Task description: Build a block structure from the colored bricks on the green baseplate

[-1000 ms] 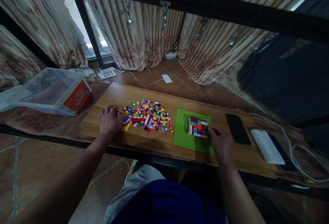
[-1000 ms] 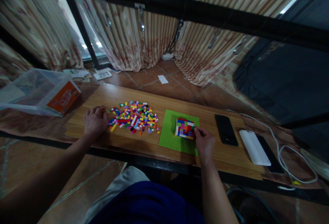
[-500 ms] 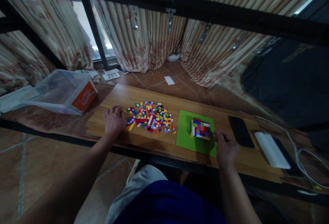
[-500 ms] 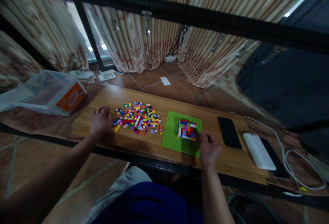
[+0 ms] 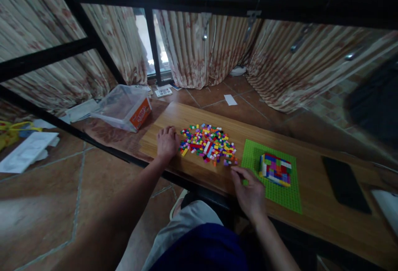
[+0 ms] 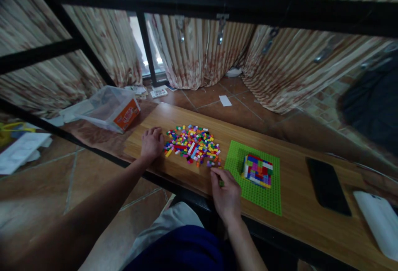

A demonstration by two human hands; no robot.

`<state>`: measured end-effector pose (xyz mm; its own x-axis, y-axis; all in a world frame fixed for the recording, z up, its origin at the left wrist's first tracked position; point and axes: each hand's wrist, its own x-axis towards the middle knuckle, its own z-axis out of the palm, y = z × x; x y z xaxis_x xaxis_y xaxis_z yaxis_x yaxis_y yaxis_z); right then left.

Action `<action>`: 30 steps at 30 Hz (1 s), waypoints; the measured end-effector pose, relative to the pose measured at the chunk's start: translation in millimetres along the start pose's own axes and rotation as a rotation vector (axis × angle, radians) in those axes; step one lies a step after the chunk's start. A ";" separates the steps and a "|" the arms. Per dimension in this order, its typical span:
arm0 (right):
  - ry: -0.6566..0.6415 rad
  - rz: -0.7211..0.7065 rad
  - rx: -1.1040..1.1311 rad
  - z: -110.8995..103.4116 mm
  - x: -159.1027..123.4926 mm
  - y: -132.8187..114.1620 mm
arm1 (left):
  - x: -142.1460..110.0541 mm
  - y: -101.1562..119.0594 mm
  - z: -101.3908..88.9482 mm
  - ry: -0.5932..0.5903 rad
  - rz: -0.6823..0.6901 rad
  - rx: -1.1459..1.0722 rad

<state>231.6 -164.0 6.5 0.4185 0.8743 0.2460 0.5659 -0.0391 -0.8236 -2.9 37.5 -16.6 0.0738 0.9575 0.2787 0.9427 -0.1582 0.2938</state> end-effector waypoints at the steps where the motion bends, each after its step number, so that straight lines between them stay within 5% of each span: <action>1: -0.044 -0.041 -0.006 8.7 0.9 -3.2 | -0.4 -0.2 0.1 0.006 0.003 -0.001; 17: -0.227 -0.384 -0.352 89.3 45.7 -30.5 | -1.4 -1.2 1.8 0.012 0.012 0.006; 30: -0.310 -0.445 -0.538 104.1 53.0 -17.1 | -2.0 -2.2 3.9 0.021 0.017 -0.013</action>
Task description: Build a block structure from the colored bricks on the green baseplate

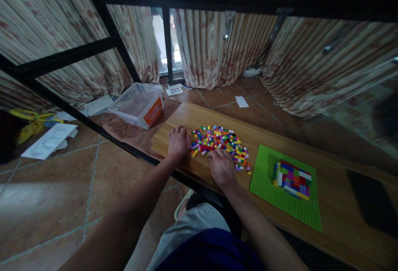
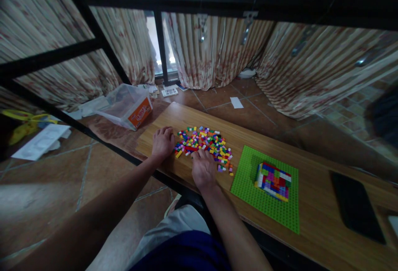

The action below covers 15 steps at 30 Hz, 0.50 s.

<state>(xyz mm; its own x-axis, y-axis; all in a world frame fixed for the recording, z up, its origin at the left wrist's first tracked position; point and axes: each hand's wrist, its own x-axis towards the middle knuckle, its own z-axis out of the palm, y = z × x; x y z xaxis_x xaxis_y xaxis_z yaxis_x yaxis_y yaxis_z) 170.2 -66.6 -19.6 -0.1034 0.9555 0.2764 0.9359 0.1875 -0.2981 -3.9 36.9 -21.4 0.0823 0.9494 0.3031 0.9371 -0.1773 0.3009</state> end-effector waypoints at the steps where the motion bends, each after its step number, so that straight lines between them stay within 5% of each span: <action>1: 0.001 -0.003 0.004 -1.0 -0.2 -0.5 | 0.0 0.3 -0.3 -0.001 -0.004 0.001; 7: 0.122 0.082 0.284 -18.3 -3.3 -5.4 | 0.0 0.4 -1.0 0.003 -0.003 0.005; 15: 0.288 0.591 0.893 -40.7 -22.0 15.7 | 0.4 -0.1 -1.4 0.009 -0.004 0.012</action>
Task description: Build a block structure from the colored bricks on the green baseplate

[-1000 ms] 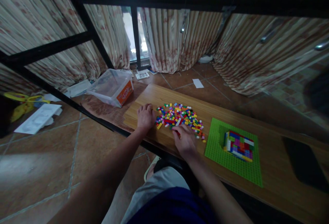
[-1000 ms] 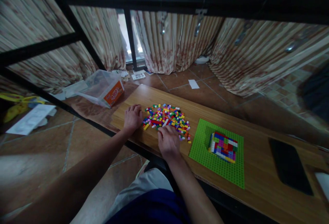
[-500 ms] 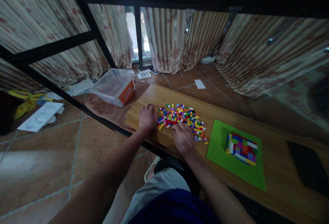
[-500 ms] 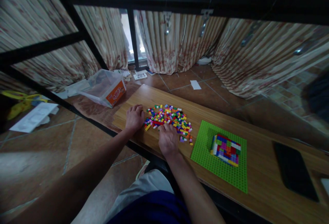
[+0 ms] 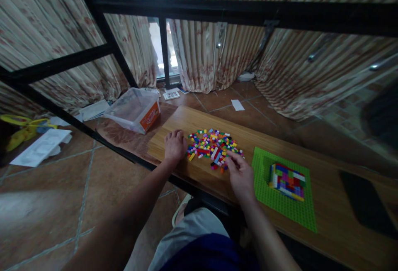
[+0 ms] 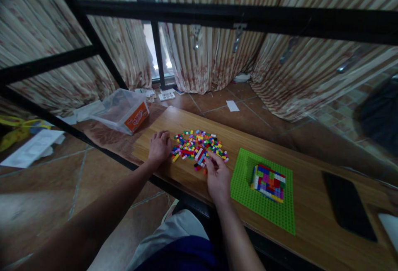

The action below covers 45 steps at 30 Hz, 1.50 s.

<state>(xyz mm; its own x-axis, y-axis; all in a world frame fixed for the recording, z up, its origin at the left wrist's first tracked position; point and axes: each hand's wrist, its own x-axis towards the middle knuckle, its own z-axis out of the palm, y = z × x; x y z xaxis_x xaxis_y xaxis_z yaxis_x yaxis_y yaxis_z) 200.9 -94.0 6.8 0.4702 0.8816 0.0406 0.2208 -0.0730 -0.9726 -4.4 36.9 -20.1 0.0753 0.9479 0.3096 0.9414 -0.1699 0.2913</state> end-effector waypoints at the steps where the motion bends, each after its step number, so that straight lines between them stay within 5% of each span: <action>1: 0.021 0.050 0.048 -4.3 -0.8 1.6 | -0.1 0.1 -0.3 -0.001 0.001 0.001; 12: 0.038 0.216 0.486 -21.8 -15.8 2.7 | 0.9 0.0 -1.4 -0.015 0.000 0.002; 18: 0.110 0.147 0.410 -22.4 -14.3 9.4 | 1.8 -0.8 0.4 -0.015 -0.002 0.005; 24: 0.044 0.033 -0.047 -21.4 -4.1 18.1 | 2.2 0.6 -1.3 -0.028 -0.007 0.006; 29: 0.035 -0.044 -0.187 -11.9 1.9 20.6 | 1.2 0.1 -1.3 -0.018 0.002 0.008; 36: 0.107 0.016 -0.011 -22.4 2.2 18.2 | 1.7 1.2 -2.8 -0.029 -0.009 0.004; 45: 0.237 0.109 0.124 -68.6 -18.0 15.4 | 4.2 -0.1 -2.8 -0.018 -0.003 -0.004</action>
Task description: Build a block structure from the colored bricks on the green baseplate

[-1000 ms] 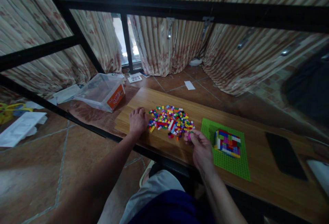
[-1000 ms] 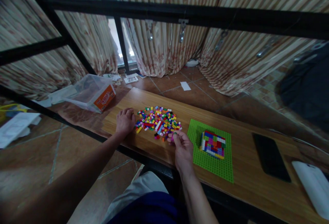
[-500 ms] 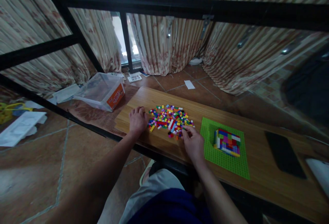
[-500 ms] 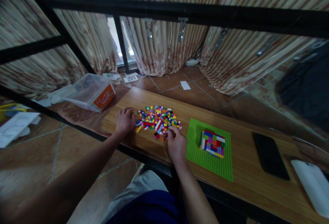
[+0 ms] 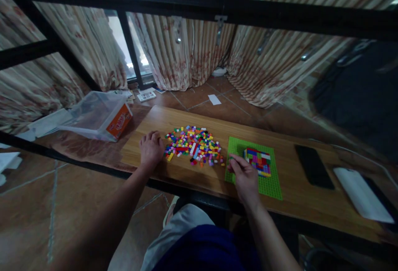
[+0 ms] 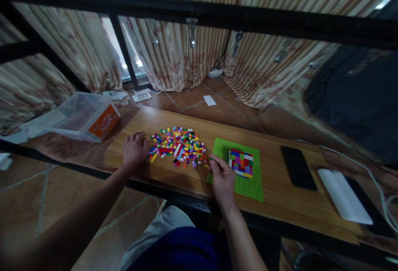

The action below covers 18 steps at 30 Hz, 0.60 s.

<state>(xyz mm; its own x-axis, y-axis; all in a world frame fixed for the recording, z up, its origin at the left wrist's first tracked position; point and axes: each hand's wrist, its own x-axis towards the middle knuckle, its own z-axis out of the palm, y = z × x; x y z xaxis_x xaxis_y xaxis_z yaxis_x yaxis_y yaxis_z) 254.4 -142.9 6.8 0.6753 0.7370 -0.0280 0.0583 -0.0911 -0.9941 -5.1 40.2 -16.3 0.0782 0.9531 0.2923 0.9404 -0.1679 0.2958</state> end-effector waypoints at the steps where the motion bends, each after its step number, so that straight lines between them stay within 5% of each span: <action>1: 0.019 0.007 -0.020 -7.1 -2.2 0.0 | 0.5 -0.6 0.5 0.003 0.003 -0.001; 12: 0.340 0.006 -0.036 -93.2 9.3 20.3 | 3.9 -1.5 1.2 0.022 0.025 -0.030; 18: 0.357 -0.034 -0.149 -107.4 14.2 22.9 | 4.2 -2.1 1.5 0.020 0.025 -0.036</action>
<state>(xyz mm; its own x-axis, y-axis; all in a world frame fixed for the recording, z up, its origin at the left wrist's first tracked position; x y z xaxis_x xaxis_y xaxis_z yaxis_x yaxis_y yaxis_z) 344.3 -206.5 -5.1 0.8831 0.4640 0.0694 0.1736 -0.1858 -0.9671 -6.3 45.0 -17.0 0.0951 0.9434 0.3178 0.9257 -0.2012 0.3202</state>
